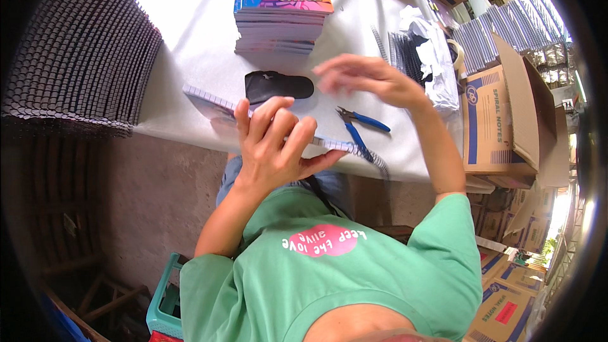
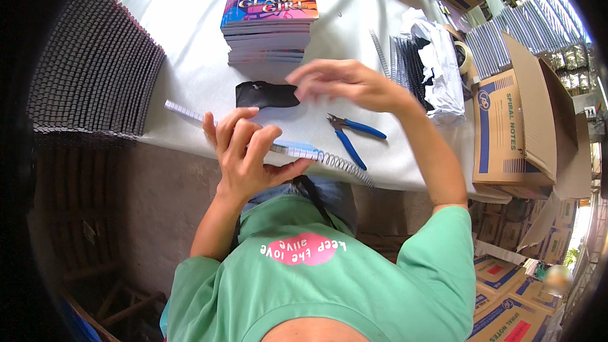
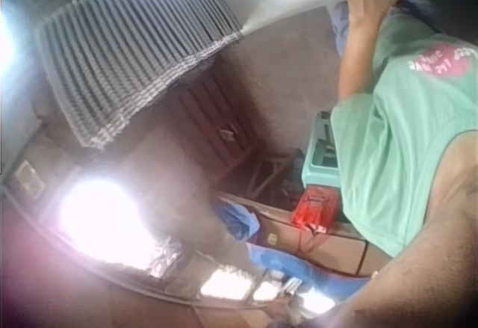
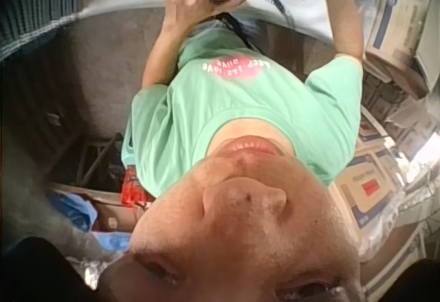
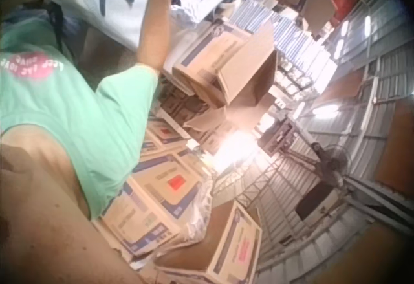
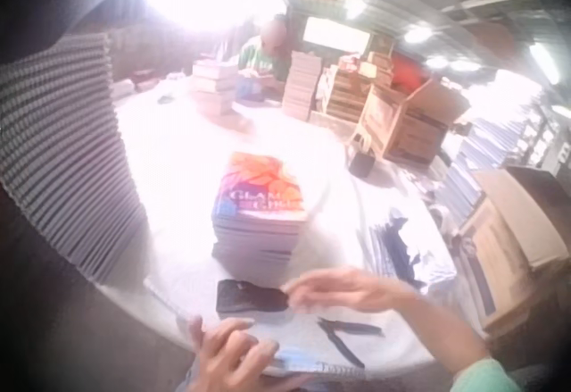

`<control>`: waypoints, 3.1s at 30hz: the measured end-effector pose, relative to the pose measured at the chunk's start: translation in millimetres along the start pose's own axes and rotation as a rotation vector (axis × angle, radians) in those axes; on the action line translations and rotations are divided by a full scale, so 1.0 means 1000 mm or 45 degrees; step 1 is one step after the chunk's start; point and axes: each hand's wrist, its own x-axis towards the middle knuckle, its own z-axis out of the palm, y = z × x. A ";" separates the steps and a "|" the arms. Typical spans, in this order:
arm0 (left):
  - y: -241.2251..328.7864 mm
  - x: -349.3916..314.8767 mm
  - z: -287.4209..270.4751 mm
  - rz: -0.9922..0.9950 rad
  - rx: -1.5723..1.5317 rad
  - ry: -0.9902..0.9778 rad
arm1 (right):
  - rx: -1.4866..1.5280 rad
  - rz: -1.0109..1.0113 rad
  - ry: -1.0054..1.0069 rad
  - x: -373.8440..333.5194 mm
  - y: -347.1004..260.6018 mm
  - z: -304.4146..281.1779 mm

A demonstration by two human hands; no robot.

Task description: The person assembles spiral-bound notebooks by inserting metal coils into pre-punched holes, using pliers to secure the ends. They handle multiple notebooks, stacking completed units and retrieving new ones from a nearby box.

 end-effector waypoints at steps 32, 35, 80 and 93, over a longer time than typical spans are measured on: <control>-0.014 0.013 -0.014 -0.213 -0.126 -0.007 | -0.198 -0.432 0.473 0.009 0.026 0.038; -0.015 0.010 -0.008 -0.242 -0.208 0.024 | 0.376 -1.099 0.041 0.008 0.017 0.032; -0.072 -0.008 -0.002 -0.618 -0.692 0.368 | 0.228 -0.934 0.076 0.062 0.000 0.036; -0.062 0.008 -0.011 -0.926 -1.111 0.347 | 0.016 -0.838 0.174 0.069 -0.017 0.056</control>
